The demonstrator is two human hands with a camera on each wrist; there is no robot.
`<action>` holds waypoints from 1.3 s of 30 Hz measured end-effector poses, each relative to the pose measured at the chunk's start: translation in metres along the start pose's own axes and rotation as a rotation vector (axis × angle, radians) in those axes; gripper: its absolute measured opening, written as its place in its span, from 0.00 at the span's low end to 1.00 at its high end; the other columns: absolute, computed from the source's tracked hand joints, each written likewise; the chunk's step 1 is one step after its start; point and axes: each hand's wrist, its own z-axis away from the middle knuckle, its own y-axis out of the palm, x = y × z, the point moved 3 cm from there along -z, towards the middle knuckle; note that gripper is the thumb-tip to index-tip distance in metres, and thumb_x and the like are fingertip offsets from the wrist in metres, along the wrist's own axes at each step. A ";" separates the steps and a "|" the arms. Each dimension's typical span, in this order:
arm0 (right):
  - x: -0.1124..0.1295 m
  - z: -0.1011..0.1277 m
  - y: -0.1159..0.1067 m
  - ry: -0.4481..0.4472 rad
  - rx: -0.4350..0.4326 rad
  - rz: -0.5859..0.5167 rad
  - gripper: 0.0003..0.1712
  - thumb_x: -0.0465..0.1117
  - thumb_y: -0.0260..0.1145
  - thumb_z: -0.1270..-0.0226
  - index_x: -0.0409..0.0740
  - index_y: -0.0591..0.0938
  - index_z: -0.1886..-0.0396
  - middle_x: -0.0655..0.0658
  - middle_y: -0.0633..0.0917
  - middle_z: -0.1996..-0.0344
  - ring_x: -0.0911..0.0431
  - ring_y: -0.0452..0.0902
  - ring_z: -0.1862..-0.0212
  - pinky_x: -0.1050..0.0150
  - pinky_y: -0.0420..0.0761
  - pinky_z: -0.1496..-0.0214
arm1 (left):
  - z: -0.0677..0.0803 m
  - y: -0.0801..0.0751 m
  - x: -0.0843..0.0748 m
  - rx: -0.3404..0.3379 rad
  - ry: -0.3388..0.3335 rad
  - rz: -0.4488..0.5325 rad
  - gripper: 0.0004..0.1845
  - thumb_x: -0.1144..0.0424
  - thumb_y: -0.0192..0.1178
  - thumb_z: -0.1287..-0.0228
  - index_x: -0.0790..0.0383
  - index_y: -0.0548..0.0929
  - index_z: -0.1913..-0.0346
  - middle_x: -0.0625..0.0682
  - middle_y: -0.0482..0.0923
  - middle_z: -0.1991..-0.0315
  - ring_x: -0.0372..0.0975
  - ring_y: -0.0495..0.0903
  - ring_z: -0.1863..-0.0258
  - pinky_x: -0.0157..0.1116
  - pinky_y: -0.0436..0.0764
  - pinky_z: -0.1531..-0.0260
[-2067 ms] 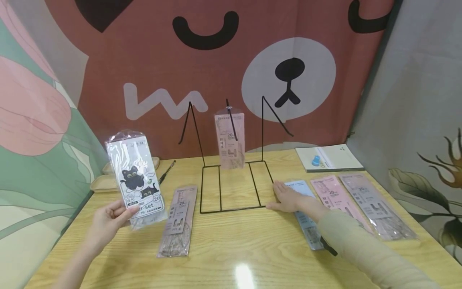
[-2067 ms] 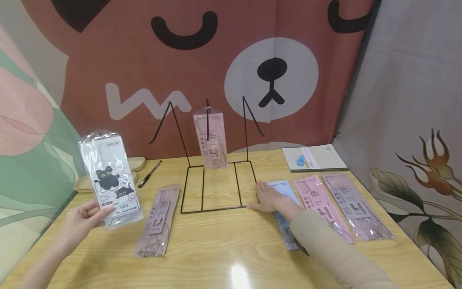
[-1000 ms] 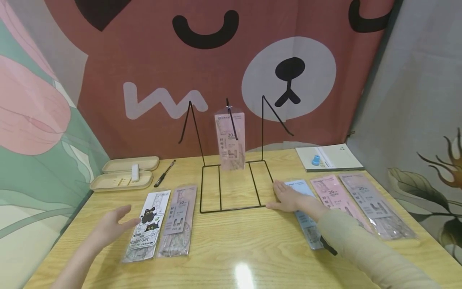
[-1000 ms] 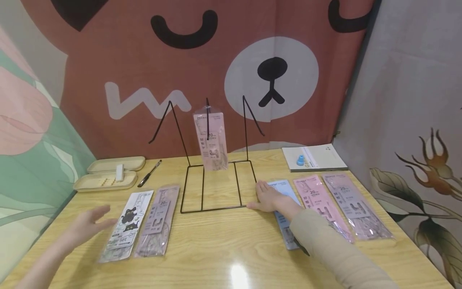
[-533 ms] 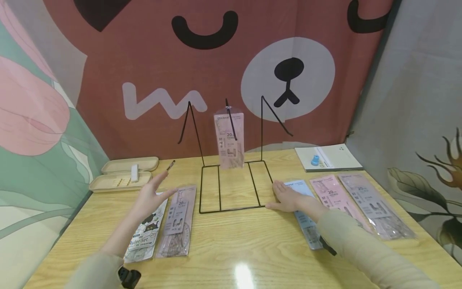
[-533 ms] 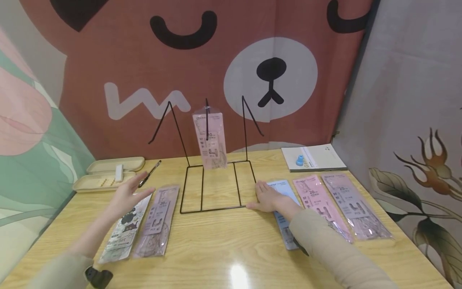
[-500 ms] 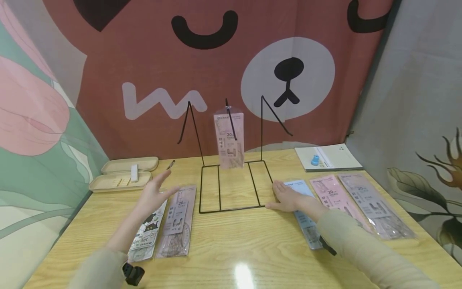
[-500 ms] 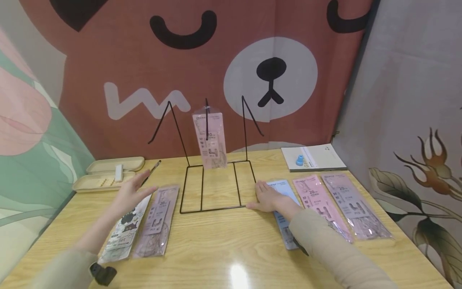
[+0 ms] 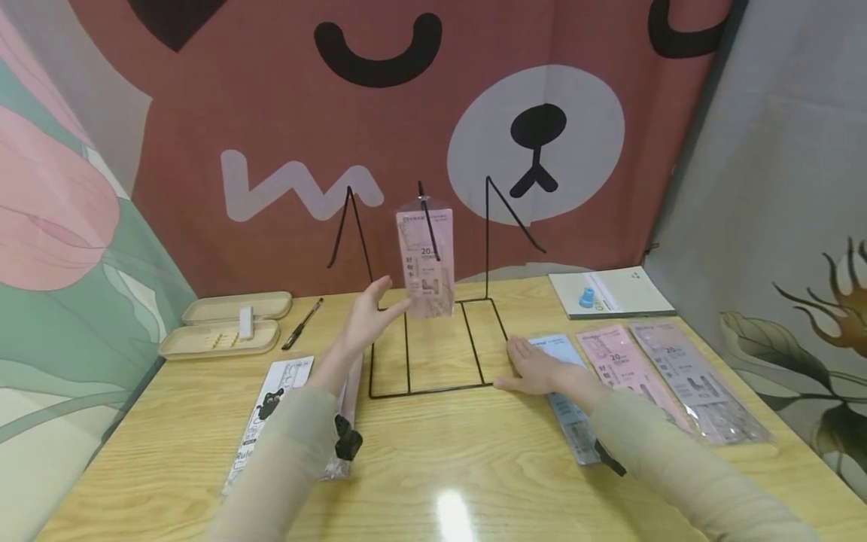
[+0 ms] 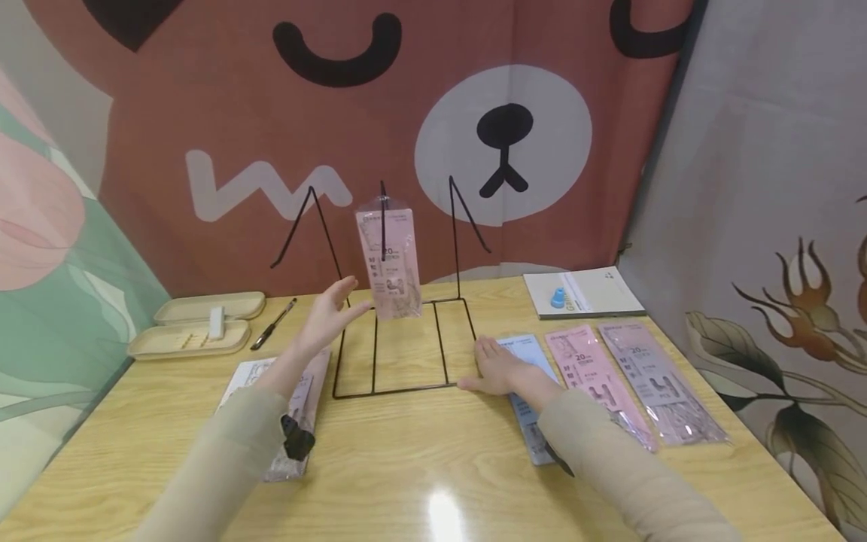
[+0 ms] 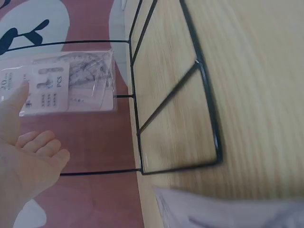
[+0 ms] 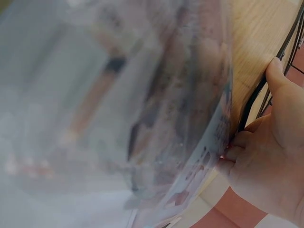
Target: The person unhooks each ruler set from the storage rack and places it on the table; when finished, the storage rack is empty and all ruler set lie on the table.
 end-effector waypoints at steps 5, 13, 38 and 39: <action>0.001 0.000 0.000 0.003 0.004 0.000 0.52 0.61 0.49 0.30 0.23 0.43 0.29 0.26 0.41 0.28 0.35 0.36 0.26 0.44 0.43 0.24 | -0.017 0.014 0.000 -0.029 -0.080 0.045 0.42 0.50 0.59 0.36 0.63 0.51 0.26 0.58 0.52 0.26 0.49 0.51 0.26 0.49 0.55 0.28; 0.002 -0.001 0.000 -0.002 -0.005 -0.005 0.52 0.61 0.50 0.30 0.24 0.43 0.29 0.26 0.41 0.28 0.35 0.36 0.26 0.44 0.43 0.24 | -0.029 0.037 0.004 -0.067 -0.133 0.138 0.40 0.52 0.61 0.37 0.59 0.55 0.28 0.57 0.60 0.30 0.50 0.59 0.30 0.51 0.60 0.31; 0.000 0.001 0.000 0.008 0.002 -0.008 0.53 0.62 0.49 0.30 0.23 0.42 0.29 0.26 0.41 0.28 0.35 0.35 0.26 0.44 0.43 0.24 | 0.013 0.042 0.012 0.028 -0.016 0.125 0.12 0.64 0.61 0.38 0.63 0.85 0.54 0.57 0.85 0.56 0.46 0.84 0.54 0.43 0.81 0.49; 0.000 0.001 0.000 0.006 0.003 -0.013 0.53 0.62 0.49 0.30 0.23 0.42 0.29 0.26 0.41 0.28 0.35 0.35 0.26 0.44 0.43 0.24 | 0.018 0.041 0.012 0.042 -0.015 0.127 0.12 0.64 0.61 0.38 0.63 0.85 0.54 0.57 0.85 0.56 0.46 0.84 0.54 0.43 0.81 0.49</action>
